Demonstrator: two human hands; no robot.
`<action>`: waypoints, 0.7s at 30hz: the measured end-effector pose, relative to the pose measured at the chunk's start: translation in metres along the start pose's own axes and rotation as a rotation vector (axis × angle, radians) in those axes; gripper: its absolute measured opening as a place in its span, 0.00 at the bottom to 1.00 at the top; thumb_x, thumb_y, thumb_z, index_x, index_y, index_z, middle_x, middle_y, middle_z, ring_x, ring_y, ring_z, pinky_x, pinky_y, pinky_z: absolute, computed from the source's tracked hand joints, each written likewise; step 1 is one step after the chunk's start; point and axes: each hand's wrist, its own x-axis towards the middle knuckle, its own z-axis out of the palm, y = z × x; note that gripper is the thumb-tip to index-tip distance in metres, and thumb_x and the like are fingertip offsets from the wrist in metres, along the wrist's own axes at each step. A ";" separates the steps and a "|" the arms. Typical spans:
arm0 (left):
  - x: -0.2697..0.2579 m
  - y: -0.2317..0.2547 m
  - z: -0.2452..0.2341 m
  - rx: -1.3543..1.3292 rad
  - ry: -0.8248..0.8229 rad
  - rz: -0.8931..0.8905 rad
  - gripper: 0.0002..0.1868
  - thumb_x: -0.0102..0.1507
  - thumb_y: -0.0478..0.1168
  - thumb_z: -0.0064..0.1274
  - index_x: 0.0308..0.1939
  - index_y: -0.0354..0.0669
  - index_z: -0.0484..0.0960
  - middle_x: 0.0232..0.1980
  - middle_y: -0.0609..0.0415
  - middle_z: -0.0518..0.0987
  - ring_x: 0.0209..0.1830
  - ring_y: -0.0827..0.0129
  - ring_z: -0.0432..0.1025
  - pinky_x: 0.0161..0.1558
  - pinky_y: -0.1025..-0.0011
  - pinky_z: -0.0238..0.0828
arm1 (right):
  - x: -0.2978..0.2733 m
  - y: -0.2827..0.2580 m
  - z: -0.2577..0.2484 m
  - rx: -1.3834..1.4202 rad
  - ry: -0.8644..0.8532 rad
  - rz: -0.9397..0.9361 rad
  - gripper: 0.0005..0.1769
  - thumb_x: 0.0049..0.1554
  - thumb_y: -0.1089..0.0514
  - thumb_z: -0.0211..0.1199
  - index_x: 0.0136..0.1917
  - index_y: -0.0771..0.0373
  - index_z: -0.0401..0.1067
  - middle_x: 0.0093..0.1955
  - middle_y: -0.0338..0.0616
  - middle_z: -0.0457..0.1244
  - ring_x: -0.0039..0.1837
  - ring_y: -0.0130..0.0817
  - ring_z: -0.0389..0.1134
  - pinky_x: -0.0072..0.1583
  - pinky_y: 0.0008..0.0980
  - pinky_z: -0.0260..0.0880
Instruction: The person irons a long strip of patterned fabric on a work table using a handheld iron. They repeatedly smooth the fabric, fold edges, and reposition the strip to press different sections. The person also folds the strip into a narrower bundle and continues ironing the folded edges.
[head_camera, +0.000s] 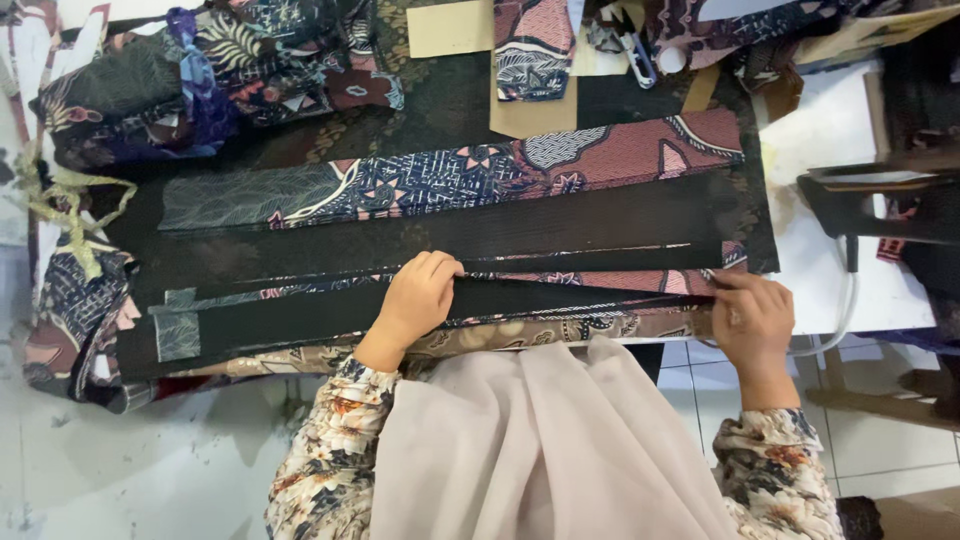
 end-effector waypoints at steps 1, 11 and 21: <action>-0.005 -0.002 -0.002 0.008 -0.001 -0.002 0.11 0.58 0.29 0.55 0.44 0.40 0.79 0.44 0.52 0.77 0.44 0.55 0.72 0.46 0.60 0.71 | -0.001 0.005 0.002 0.021 -0.002 0.011 0.10 0.54 0.70 0.66 0.46 0.60 0.68 0.59 0.42 0.70 0.61 0.43 0.70 0.63 0.40 0.65; -0.129 -0.119 -0.132 0.305 0.193 -0.441 0.08 0.59 0.41 0.64 0.38 0.45 0.83 0.41 0.53 0.79 0.44 0.53 0.73 0.46 0.58 0.70 | -0.036 0.084 0.042 0.015 -0.102 0.178 0.00 0.66 0.61 0.64 0.52 0.59 0.74 0.53 0.44 0.70 0.54 0.41 0.69 0.59 0.34 0.68; -0.192 -0.159 -0.179 0.620 0.177 -0.497 0.11 0.56 0.43 0.66 0.39 0.47 0.83 0.41 0.57 0.78 0.51 0.57 0.72 0.56 0.58 0.63 | -0.018 0.096 0.038 0.086 -0.237 0.185 0.04 0.68 0.62 0.64 0.57 0.61 0.76 0.49 0.45 0.69 0.47 0.33 0.71 0.54 0.27 0.69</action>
